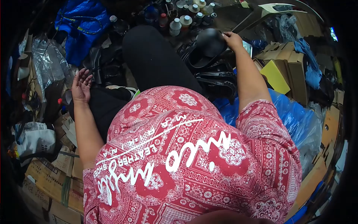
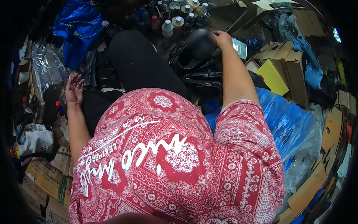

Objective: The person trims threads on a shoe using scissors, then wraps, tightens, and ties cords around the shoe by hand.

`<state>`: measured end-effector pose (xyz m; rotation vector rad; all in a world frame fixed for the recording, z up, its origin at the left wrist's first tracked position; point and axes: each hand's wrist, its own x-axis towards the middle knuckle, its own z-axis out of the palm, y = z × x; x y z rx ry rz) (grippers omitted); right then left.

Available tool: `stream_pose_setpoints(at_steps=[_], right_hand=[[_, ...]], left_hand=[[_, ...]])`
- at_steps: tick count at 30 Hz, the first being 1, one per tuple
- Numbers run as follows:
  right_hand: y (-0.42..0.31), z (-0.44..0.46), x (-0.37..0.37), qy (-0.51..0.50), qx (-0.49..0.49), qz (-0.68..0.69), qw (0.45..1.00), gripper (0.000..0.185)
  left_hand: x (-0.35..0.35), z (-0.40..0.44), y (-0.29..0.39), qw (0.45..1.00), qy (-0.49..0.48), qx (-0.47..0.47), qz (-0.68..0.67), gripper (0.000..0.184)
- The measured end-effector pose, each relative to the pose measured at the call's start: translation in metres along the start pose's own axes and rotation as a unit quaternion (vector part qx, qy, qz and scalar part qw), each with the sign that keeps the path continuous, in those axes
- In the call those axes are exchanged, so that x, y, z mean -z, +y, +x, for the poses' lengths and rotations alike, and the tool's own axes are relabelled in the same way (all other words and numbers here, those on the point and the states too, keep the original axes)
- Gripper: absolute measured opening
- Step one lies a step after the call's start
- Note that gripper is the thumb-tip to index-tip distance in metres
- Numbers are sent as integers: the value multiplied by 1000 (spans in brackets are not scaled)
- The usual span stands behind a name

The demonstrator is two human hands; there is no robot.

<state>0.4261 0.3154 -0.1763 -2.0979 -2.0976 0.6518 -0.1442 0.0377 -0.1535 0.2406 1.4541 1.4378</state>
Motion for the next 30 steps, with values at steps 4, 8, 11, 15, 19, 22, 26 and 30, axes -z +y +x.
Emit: stream_pose_setpoints(at_steps=[4,8,11,15,19,22,26,30], right_hand=[[26,-13,-2,-8,-33,71,997,45],[37,-16,-5,-13,-40,144,989,47],[27,-18,-1,-18,-50,109,993,47],[14,-22,8,-45,-82,112,989,47],[19,-21,6,-38,-77,141,986,47],[21,-21,5,-28,-66,154,985,47],[20,-22,6,-30,-73,150,986,48],[23,-19,4,-34,-77,160,983,49]], left_hand=[[1,4,0,1000,2,10,12,42],[-2,8,0,1000,-5,11,21,42],[-2,9,0,1000,-10,8,21,42],[-3,6,1,1000,-14,3,23,43],[-2,4,1,1000,-6,4,23,43],[0,5,1,1000,-5,4,22,43],[-1,6,1,1000,-9,5,22,43],[-3,6,2,1000,-5,6,29,43]])
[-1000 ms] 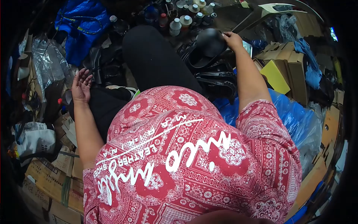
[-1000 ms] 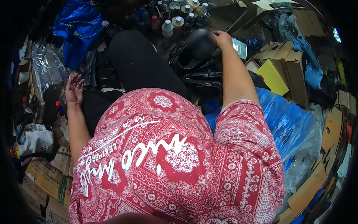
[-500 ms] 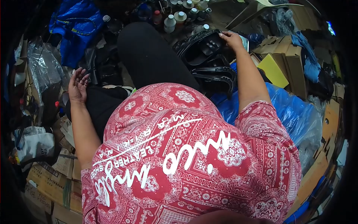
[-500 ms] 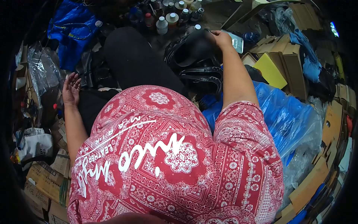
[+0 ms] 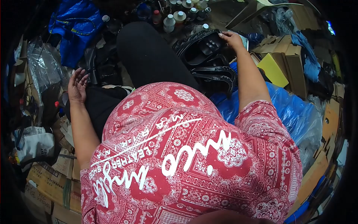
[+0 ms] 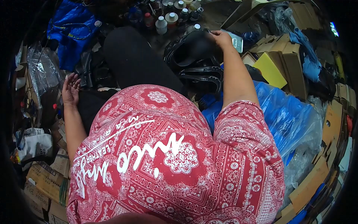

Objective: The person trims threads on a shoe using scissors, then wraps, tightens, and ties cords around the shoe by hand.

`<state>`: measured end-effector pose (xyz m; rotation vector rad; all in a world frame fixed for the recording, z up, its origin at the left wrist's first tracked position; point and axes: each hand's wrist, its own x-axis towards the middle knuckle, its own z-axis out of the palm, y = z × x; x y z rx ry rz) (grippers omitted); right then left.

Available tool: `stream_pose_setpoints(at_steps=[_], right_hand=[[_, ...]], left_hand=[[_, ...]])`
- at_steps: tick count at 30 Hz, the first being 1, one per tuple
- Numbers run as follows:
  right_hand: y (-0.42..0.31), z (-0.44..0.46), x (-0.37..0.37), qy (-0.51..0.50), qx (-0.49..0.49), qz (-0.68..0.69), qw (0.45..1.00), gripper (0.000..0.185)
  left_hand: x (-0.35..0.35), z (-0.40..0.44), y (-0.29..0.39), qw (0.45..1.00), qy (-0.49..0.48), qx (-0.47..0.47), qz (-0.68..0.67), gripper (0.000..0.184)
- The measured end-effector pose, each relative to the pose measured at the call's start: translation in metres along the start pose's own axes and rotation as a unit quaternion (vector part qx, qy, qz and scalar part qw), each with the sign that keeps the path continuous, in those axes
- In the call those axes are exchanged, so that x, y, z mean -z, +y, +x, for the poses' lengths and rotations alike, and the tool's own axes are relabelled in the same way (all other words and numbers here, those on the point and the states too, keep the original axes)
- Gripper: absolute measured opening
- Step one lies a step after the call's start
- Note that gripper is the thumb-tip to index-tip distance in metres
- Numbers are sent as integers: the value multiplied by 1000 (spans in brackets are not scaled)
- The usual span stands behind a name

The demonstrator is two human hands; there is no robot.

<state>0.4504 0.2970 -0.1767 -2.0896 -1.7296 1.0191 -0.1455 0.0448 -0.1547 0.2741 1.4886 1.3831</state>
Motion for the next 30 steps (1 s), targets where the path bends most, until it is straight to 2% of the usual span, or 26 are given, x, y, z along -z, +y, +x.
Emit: stream_pose_setpoints(at_steps=[3,5,30], right_hand=[[0,0,0,-2,-4,-2,1000,50],[2,1,-2,-9,-10,48,999,50],[4,-8,-5,-5,-5,70,997,48]], left_hand=[[1,1,1,1000,0,-1,5,43],[0,0,1,1000,1,0,8,43],[1,0,0,1000,8,-10,14,41]])
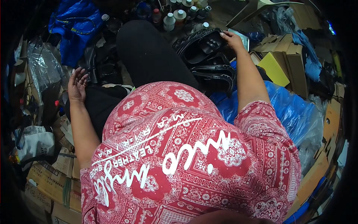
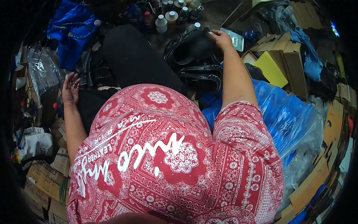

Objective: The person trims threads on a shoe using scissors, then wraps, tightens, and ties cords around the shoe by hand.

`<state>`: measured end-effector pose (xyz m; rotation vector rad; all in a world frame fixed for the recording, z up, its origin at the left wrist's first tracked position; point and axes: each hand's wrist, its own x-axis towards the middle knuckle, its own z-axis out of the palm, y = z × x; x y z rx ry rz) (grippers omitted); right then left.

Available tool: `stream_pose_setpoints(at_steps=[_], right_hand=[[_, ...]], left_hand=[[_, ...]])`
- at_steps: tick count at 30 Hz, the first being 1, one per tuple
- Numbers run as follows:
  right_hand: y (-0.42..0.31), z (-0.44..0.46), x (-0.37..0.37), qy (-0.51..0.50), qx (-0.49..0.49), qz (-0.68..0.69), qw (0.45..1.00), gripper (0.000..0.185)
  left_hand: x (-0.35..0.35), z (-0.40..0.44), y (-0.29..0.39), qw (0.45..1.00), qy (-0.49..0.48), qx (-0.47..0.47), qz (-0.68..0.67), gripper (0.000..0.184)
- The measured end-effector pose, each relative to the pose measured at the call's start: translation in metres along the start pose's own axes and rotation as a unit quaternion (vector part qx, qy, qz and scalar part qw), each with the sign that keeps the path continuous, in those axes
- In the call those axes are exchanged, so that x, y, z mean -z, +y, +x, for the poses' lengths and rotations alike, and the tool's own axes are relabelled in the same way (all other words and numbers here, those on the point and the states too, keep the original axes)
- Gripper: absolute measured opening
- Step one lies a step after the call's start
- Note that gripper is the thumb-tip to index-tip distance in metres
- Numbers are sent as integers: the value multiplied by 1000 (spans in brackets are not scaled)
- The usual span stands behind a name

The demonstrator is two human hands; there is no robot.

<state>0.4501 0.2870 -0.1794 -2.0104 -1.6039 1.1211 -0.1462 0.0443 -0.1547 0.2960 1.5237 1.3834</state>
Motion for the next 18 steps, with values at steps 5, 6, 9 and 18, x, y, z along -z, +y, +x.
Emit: stream_pose_setpoints(at_steps=[5,6,9,18], right_hand=[[7,4,-1,4,7,13,1000,48],[7,4,-1,5,7,12,1000,48],[6,3,-2,6,9,15,1000,49],[10,5,-3,7,5,19,1000,47]], left_hand=[[-2,-1,0,1000,7,-1,5,41],[-1,-1,0,1000,4,-2,3,41],[0,0,-1,1000,0,-3,0,40],[-3,-2,1,1000,8,-3,4,38]])
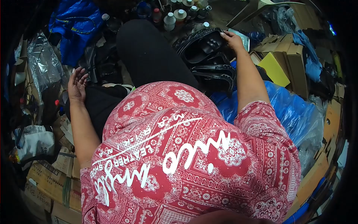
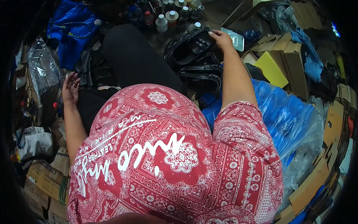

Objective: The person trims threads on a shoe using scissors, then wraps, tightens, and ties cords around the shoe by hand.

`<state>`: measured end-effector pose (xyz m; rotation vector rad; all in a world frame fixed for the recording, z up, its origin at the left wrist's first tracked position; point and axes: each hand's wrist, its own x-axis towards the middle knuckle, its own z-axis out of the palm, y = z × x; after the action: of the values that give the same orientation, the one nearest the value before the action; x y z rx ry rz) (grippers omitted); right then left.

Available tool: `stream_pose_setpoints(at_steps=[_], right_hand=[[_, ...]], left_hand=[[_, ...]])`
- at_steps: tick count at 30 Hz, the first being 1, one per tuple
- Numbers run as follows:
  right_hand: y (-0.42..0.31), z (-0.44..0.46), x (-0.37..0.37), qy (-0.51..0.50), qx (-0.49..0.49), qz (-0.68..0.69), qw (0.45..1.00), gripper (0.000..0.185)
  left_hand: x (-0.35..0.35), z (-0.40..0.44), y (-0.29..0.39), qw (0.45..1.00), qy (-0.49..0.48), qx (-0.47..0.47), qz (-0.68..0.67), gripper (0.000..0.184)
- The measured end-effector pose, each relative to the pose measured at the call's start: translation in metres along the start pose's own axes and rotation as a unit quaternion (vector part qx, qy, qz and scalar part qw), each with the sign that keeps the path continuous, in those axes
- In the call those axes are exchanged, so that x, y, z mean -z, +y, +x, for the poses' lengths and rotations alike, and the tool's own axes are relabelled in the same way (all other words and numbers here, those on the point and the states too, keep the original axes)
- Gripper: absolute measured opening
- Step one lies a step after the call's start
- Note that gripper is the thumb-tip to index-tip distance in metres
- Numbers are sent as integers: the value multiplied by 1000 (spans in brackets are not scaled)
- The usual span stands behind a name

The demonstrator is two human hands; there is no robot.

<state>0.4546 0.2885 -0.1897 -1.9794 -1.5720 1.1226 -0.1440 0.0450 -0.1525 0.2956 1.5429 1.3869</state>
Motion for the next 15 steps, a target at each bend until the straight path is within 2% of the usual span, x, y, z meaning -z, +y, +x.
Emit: stream_pose_setpoints(at_steps=[15], right_hand=[[1,1,4,-17,33,-32,999,43]], left_hand=[[2,1,-1,1000,-7,-6,-1,39]])
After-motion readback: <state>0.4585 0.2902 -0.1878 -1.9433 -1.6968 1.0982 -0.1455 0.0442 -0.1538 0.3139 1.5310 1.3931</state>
